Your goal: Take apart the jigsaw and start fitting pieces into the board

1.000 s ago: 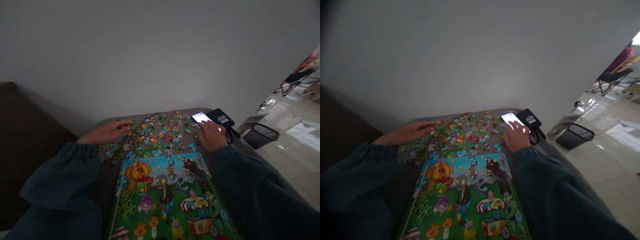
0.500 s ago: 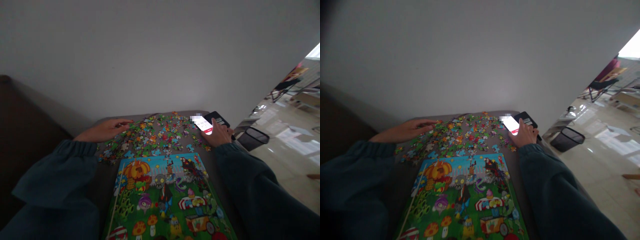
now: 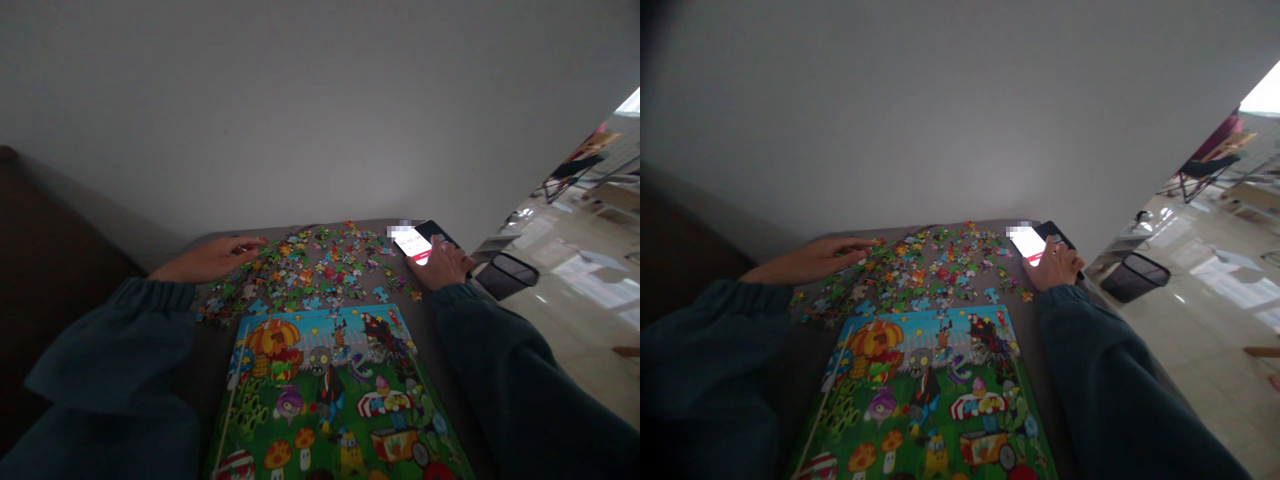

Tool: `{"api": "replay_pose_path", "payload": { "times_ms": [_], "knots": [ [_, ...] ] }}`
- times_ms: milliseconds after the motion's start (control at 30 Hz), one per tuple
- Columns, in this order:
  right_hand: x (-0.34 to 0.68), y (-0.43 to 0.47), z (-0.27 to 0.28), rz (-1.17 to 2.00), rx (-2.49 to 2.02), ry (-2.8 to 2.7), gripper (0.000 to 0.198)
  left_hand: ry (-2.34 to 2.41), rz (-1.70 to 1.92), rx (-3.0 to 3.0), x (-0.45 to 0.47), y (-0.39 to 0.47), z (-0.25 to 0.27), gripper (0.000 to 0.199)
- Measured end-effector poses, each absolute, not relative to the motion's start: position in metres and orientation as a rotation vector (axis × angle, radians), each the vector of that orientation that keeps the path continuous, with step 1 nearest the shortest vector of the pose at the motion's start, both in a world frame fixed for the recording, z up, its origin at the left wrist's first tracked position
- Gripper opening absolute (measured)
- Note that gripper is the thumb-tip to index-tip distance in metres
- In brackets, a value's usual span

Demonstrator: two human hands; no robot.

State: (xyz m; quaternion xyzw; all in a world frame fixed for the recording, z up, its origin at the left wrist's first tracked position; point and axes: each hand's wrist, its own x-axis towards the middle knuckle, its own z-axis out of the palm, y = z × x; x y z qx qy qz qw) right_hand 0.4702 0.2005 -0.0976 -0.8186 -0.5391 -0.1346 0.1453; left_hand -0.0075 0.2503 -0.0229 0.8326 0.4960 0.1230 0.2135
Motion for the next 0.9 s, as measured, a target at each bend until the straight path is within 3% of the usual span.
{"api": "replay_pose_path", "payload": {
  "times_ms": [300, 500, 633, 900],
  "knots": [
    [0.470, 0.196, -0.094, -0.342, -2.383, -1.613, 0.081, 1.355, 0.330, 2.312, -0.005, 0.248, -0.018, 0.068],
    [0.449, 0.207, -0.091, -0.166, -1.882, -1.957, 0.063, 1.266, 0.393, 2.292, -0.008, 0.244, -0.012, 0.064],
    [0.424, 0.227, -0.080, 0.014, -2.040, -2.082, 0.052, 1.227, 0.433, 2.296, -0.011, 0.241, -0.010, 0.060],
    [0.390, 0.248, -0.077, -0.060, -2.152, -2.168, 0.044, 1.212, 0.473, 2.280, -0.011, 0.235, -0.003, 0.061]
  ]
}}
